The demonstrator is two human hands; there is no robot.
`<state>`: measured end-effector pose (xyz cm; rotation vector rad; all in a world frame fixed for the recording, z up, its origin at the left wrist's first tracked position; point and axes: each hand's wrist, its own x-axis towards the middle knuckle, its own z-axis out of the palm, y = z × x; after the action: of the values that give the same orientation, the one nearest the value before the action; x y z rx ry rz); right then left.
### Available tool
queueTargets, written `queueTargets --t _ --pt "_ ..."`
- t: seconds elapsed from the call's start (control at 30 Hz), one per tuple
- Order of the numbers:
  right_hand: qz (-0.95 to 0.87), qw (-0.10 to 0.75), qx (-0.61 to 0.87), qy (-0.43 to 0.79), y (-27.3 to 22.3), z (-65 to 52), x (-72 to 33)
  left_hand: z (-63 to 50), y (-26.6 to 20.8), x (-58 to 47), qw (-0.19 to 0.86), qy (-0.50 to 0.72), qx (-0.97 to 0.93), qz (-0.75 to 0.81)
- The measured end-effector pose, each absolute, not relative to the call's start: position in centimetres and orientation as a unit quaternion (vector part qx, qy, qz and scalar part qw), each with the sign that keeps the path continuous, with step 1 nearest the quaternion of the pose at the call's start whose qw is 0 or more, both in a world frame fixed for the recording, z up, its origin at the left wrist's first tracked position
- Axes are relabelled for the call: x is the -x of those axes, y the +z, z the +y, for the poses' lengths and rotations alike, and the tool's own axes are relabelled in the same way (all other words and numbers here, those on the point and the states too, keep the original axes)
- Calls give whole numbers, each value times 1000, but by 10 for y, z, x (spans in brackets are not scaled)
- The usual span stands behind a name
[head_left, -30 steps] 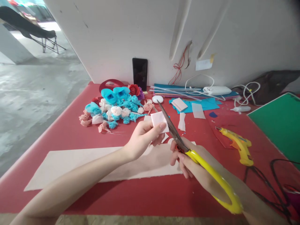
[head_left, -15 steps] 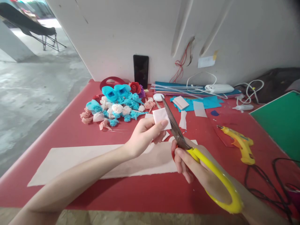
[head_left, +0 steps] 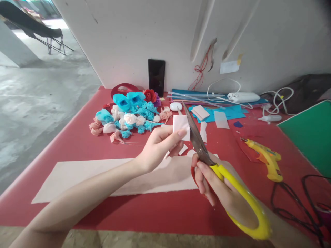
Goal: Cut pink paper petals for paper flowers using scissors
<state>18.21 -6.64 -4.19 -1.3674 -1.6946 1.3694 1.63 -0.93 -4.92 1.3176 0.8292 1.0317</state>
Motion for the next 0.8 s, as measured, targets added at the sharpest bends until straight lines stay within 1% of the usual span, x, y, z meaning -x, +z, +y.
queueTargets --t 0.27,0.37,0.5,0.67,0.8 --pt "-600 281 523 537 -44 -67 -182 -7 -52 -14 608 463 -547 343" --pt "-582 291 522 551 -44 -67 -182 -5 -50 -12 595 477 -545 348" --pt "-548 293 507 597 -47 -66 -182 -2 -47 -9 568 493 -557 351" --pt "-479 311 456 682 -55 -68 -174 -1 -47 -8 576 482 -554 359" --pt "-510 287 479 654 -62 -72 -168 -3 -47 -7 571 465 -565 372"
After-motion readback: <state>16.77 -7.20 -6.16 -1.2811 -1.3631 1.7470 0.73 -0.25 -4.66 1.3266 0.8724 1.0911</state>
